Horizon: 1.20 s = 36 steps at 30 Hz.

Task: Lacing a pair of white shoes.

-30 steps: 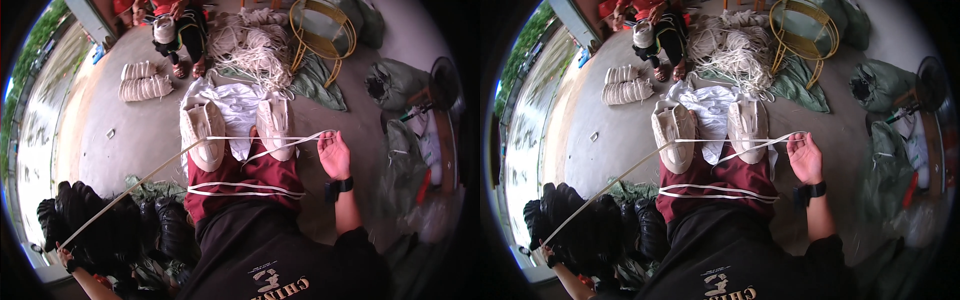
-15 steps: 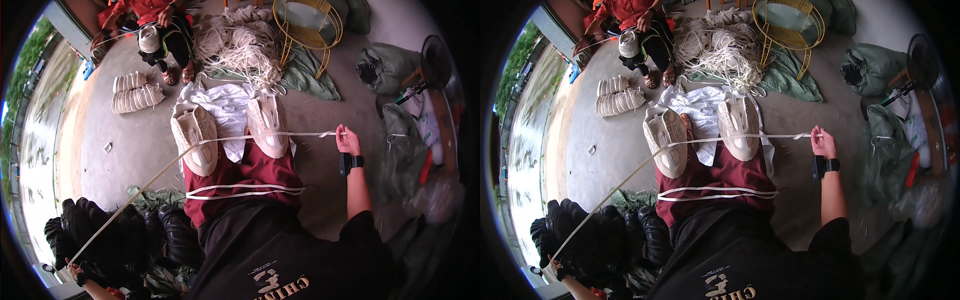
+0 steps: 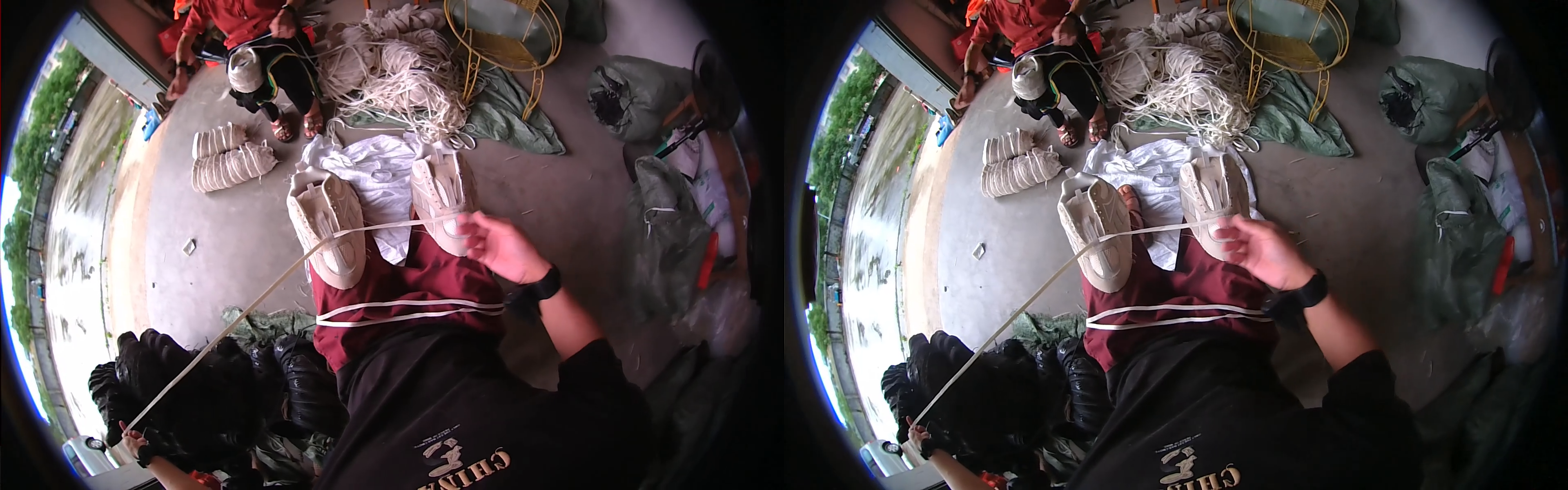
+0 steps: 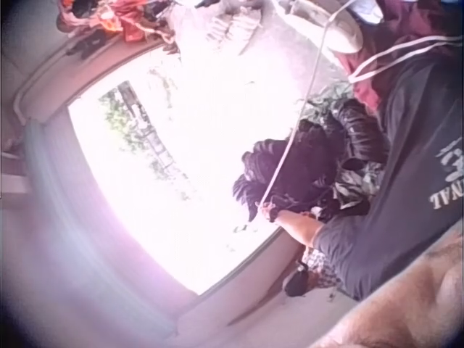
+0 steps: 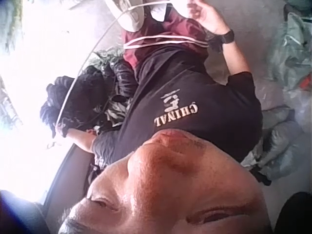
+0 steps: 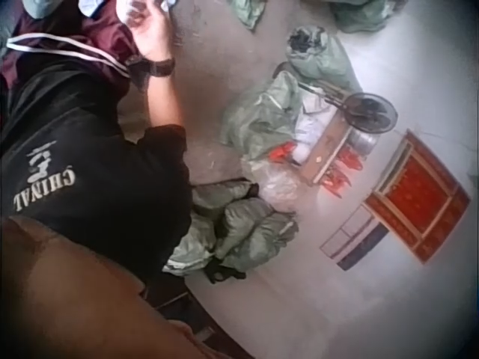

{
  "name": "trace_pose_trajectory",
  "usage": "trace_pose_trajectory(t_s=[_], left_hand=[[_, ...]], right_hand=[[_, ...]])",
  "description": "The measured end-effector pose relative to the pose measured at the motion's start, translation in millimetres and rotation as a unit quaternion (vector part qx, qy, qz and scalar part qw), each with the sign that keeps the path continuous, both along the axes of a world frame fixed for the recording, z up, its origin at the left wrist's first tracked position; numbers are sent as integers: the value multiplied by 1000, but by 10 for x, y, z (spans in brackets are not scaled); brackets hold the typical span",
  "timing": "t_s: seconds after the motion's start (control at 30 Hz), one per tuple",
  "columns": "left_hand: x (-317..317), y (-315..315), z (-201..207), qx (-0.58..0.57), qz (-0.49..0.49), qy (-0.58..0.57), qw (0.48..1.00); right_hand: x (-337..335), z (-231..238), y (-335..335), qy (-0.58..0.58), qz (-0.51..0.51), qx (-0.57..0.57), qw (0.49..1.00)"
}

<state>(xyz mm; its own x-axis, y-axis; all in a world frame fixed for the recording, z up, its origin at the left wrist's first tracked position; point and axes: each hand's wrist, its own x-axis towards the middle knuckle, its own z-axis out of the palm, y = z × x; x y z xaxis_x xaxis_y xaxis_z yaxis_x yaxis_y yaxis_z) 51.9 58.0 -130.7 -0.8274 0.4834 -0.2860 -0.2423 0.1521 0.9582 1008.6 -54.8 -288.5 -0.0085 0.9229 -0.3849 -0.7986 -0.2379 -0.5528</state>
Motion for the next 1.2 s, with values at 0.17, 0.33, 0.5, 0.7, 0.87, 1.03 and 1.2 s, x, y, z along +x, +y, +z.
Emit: trace_pose_trajectory(t_s=[0.17, 0.33, 0.5, 0.7, 0.87, 1.03, 1.2], left_hand=[[507, 145, -11, -45, -2, 44, 998], [533, 264, -53, 4, -22, 39, 999], [40, 312, -146, 23, -8, 29, 999], [-211, 286, -142, 17, -84, 8, 996], [-553, 184, -67, 83, -60, -39, 994], [-520, 229, -204, 53, -76, -11, 996], [-346, 368, -277, 30, -72, 26, 997]], right_hand=[[-461, -149, 379, 85, 65, -50, 993], [-699, -483, 775, 116, 22, -136, 984], [-898, -480, 1047, 115, -1, -171, 978], [-1023, -479, 1092, 103, -15, -145, 984], [-1048, -440, 1090, 123, -26, -171, 977], [-1123, -416, 1108, 154, -93, -123, 976], [-1127, -598, 1110, 48, -120, -130, 983]])
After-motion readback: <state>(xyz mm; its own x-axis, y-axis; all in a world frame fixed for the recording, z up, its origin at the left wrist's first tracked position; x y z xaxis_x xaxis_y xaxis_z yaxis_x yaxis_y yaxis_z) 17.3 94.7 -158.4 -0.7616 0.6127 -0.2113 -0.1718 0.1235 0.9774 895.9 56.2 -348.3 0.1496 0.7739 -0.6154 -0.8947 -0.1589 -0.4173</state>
